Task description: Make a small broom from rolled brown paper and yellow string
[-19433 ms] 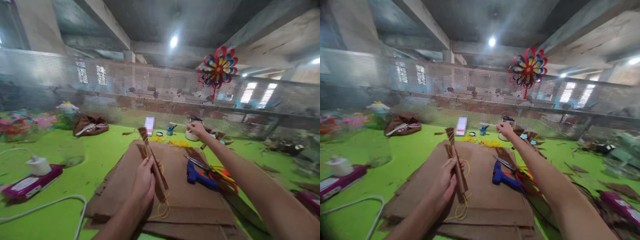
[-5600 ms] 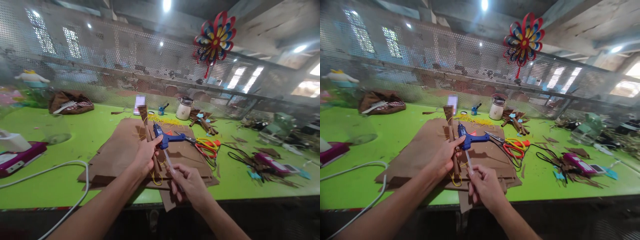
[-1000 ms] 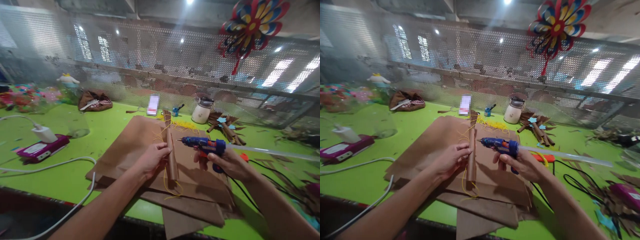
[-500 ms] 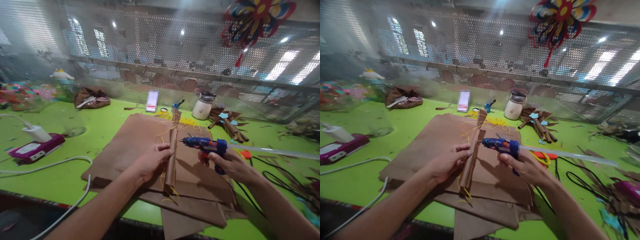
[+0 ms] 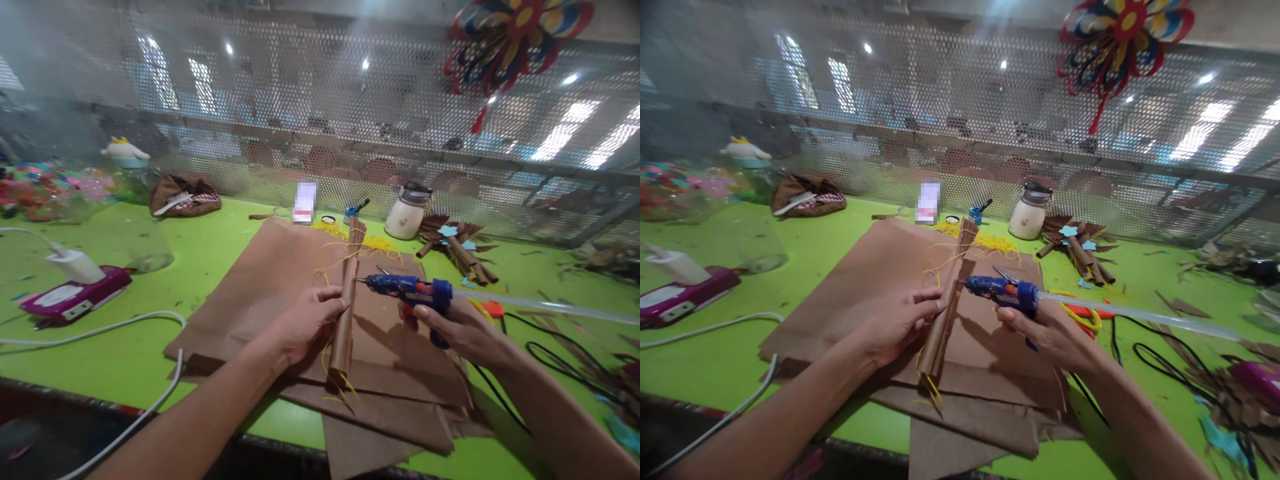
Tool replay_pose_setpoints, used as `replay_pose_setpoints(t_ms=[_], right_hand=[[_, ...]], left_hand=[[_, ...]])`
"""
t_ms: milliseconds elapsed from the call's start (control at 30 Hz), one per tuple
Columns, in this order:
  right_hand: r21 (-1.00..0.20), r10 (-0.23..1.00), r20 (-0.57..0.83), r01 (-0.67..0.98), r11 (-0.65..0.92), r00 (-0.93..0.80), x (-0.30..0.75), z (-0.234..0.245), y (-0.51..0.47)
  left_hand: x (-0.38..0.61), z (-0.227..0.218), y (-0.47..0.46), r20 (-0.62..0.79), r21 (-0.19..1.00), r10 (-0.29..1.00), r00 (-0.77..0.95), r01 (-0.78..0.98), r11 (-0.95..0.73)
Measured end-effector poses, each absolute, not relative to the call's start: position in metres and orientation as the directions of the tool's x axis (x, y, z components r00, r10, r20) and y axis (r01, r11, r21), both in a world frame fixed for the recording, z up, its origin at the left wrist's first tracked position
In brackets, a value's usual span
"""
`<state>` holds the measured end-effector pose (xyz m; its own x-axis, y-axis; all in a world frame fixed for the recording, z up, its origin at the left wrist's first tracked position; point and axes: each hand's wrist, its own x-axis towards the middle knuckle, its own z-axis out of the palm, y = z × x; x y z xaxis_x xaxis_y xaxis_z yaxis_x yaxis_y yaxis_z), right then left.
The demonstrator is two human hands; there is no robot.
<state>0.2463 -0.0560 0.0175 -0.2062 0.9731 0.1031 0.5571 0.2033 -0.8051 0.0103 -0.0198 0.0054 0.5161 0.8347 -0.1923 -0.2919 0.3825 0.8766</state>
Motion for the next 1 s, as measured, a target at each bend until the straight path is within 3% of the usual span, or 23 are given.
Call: replay_pose_setpoints(t_ms=[333,733,1000], right_hand=[[-0.732,0.959,0.158,0.625,0.273,-0.235,0.241,0.026,-0.061],[-0.562,0.93,0.102,0.751,0.347,-0.353,0.235,0.046,-0.073],[-0.493,0.919,0.15,0.778,0.389,-0.364,0.244,0.036,-0.07]], left_hand=[[0.01,0.004,-0.02,-0.198,0.87,0.842,0.502,-0.305,0.387],[0.008,0.009,-0.018,-0.169,0.904,0.82,0.547,-0.245,0.35],[0.009,0.011,-0.02,-0.197,0.901,0.828,0.525,-0.236,0.363]])
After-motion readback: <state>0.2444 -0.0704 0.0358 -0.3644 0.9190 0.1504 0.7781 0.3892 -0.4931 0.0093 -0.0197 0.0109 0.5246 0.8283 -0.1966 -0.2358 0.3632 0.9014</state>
